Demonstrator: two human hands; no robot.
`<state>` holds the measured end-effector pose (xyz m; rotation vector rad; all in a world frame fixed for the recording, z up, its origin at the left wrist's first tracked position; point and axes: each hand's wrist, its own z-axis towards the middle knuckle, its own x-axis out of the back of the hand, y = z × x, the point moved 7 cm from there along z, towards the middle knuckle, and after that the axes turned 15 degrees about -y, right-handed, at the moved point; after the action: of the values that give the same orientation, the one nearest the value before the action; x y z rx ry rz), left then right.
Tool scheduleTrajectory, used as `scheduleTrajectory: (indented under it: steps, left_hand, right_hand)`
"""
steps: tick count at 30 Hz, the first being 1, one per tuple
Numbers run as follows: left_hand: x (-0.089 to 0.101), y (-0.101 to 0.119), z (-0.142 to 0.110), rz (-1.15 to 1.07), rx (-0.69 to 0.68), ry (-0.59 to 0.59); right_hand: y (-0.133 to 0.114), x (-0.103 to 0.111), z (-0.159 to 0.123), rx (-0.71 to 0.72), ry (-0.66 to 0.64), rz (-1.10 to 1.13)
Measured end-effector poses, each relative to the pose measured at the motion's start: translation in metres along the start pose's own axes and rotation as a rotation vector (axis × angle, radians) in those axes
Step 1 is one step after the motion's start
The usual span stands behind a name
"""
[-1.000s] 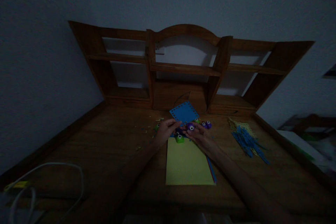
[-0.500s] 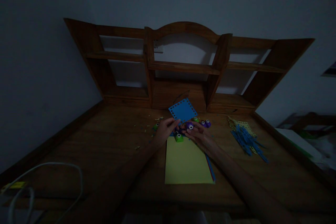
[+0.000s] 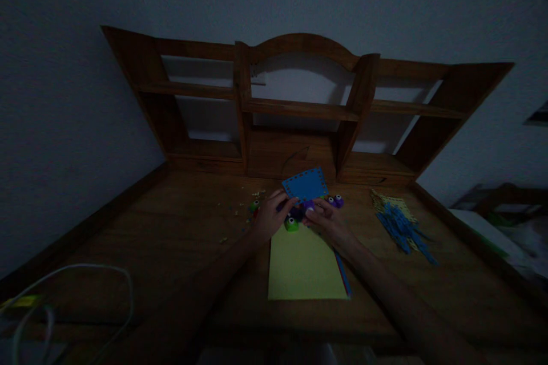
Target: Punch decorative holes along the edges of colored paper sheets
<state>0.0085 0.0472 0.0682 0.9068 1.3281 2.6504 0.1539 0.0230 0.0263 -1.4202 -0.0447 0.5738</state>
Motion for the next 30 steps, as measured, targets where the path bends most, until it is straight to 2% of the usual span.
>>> scheduleTrajectory:
  steps: [5, 10, 21, 30]
  left_hand:
    - [-0.001, -0.001, -0.001, 0.074, 0.005, -0.03]
    - [-0.002, -0.001, -0.003, 0.171, 0.016, -0.048]
    - [-0.009, -0.001, 0.001, 0.201, -0.043, -0.166]
    - [-0.012, -0.004, 0.0, 0.18, -0.032, -0.197]
  right_hand:
    - [-0.005, 0.006, -0.001, 0.041, 0.057, -0.098]
    - [-0.008, 0.005, -0.002, 0.037, 0.096, -0.097]
    - [-0.004, 0.009, -0.004, -0.02, 0.079, -0.183]
    - [-0.003, 0.009, -0.002, -0.028, 0.058, -0.166]
